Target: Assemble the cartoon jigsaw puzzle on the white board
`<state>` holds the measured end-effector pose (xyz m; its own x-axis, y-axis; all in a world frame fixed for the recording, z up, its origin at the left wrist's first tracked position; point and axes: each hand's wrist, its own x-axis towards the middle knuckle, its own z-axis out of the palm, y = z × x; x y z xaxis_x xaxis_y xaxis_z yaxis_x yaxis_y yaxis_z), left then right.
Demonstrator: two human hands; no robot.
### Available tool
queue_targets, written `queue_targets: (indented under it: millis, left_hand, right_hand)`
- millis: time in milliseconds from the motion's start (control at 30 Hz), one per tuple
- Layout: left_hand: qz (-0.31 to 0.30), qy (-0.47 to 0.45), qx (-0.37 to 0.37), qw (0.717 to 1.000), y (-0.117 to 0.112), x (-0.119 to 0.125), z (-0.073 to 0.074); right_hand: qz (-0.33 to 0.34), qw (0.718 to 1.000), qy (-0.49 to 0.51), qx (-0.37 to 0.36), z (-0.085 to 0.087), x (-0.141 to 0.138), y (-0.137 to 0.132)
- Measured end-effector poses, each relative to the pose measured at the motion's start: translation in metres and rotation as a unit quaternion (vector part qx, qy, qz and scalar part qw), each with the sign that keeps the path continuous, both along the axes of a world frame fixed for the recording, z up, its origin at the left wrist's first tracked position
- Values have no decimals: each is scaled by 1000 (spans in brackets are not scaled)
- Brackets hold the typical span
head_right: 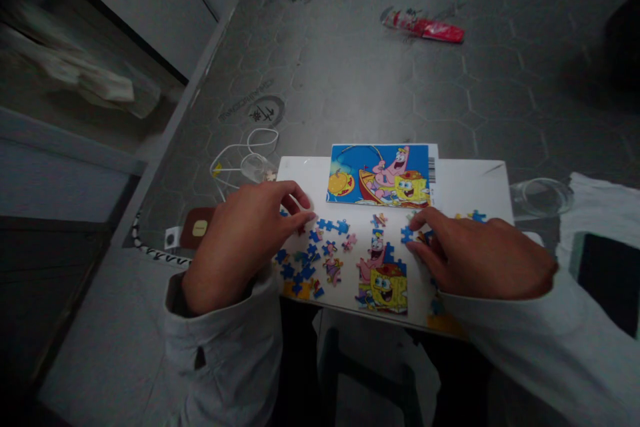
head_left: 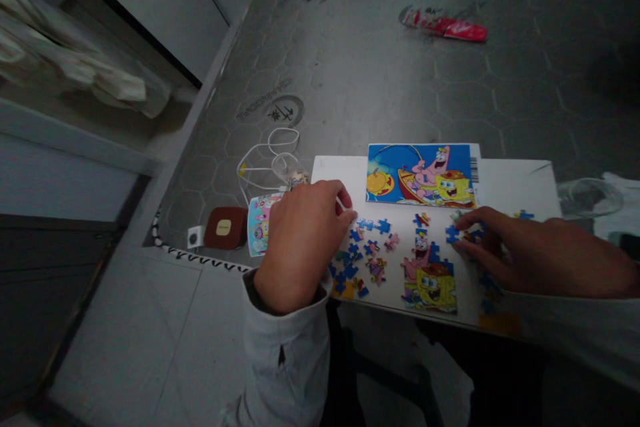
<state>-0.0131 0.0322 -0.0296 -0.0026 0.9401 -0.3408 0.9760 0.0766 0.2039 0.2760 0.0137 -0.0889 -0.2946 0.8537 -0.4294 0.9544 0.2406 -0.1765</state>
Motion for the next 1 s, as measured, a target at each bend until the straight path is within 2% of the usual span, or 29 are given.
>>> queue_targets:
  millis: [467, 633, 767, 1000]
  left_hand:
    - [-15, 12, -11, 1000, 0, 3, -3]
    - [-33, 14, -11, 999, 2, 3, -4]
    - [-25, 15, -16, 999, 3, 3, -7]
    - [-52, 10, -21, 998, 2, 9, -3]
  right_hand:
    - [20, 998, 23, 54, 1, 2, -4]
    - [-11, 999, 4, 37, 11, 2, -5]
    - [-45, 999, -13, 4, 20, 5, -5]
    - [-105, 994, -1, 0, 15, 30, -5]
